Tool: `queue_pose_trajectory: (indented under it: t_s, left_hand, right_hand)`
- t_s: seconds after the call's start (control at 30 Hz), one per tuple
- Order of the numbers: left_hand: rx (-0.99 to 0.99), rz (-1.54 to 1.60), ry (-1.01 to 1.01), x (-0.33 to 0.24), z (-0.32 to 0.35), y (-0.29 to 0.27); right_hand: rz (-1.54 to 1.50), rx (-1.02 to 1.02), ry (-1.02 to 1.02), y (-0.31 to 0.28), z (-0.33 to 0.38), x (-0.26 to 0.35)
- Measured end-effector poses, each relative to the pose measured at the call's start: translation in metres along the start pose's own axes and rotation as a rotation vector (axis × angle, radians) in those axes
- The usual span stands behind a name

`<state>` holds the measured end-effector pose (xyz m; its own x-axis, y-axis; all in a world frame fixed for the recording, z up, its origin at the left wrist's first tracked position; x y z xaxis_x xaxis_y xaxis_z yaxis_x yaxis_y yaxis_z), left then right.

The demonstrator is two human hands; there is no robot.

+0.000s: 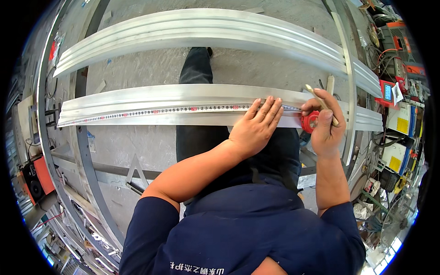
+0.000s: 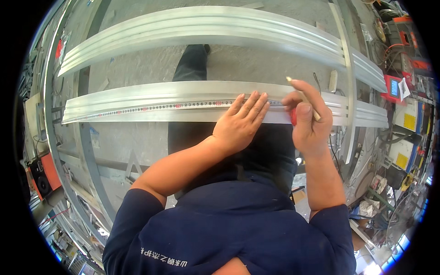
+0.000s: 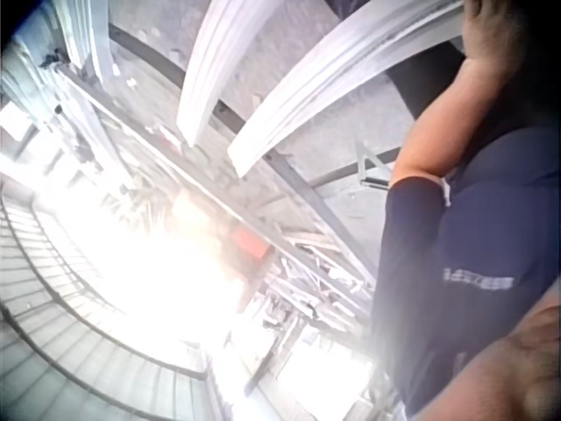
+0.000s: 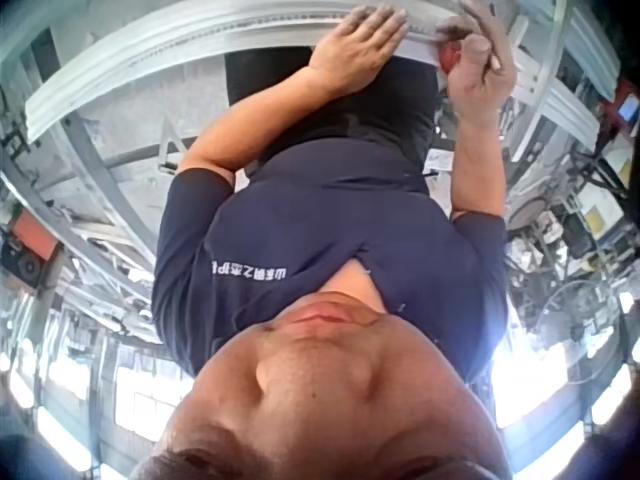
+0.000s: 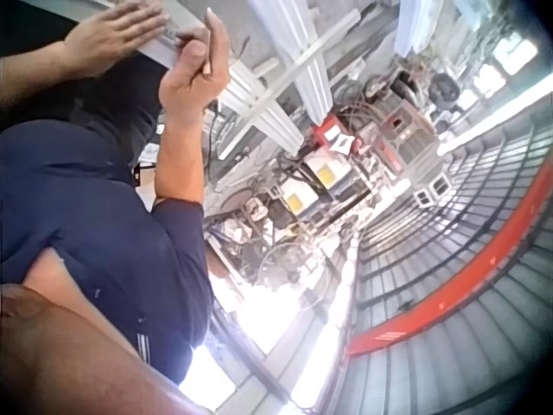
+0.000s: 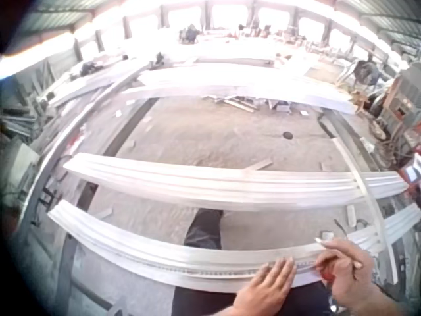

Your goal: The person measures and marks long white metal profiles using a tape measure and pencil, then uses a corded power drill to create holes at the marked locations. The person handles the profiles by hand, repositions them, and drills multiple holes sequentially.

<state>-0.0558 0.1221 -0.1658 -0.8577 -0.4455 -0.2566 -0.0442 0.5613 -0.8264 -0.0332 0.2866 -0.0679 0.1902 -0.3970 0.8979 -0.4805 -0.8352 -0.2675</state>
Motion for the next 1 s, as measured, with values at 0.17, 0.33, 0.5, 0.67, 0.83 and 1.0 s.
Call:
queue_pose_trajectory:
  t_s: [0.17,0.33,0.5,0.67,0.83,1.0]
  left_hand:
    - [0.051,0.044,-0.022,-0.004,0.0,0.004]
    - [0.187,0.115,-0.016,-0.002,0.0,0.009]
    - [0.049,0.14,-0.12,-0.003,0.001,0.017]
    - [-0.049,0.203,-0.174,-0.004,0.005,0.027]
    - [-0.099,0.16,-0.134,-0.003,0.008,0.033]
    - [-0.116,0.061,-0.067,-0.007,0.007,0.033]
  right_hand:
    - [-0.305,0.051,0.174,0.064,-0.007,-0.003]
    - [-0.287,0.234,0.477,0.118,-0.015,-0.011]
    - [-0.301,0.354,0.607,0.154,-0.011,-0.02]
    - [-0.172,0.386,0.491,0.178,-0.004,-0.026]
    - [-0.106,0.353,0.389,0.187,0.0,-0.027]
    - [-0.086,0.331,0.261,0.191,0.003,-0.028]
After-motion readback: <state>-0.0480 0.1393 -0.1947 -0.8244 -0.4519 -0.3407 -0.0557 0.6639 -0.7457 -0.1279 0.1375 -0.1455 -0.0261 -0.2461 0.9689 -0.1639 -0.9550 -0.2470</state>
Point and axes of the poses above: each hand's wrist, its own z-axis away from the middle knuckle, its own y-axis out of the palm, x = y × z, the point moved 4 cm from there along -z, towards the middle knuckle, and after that the axes turned 13 degrees about -x, right-handed, at the moved point
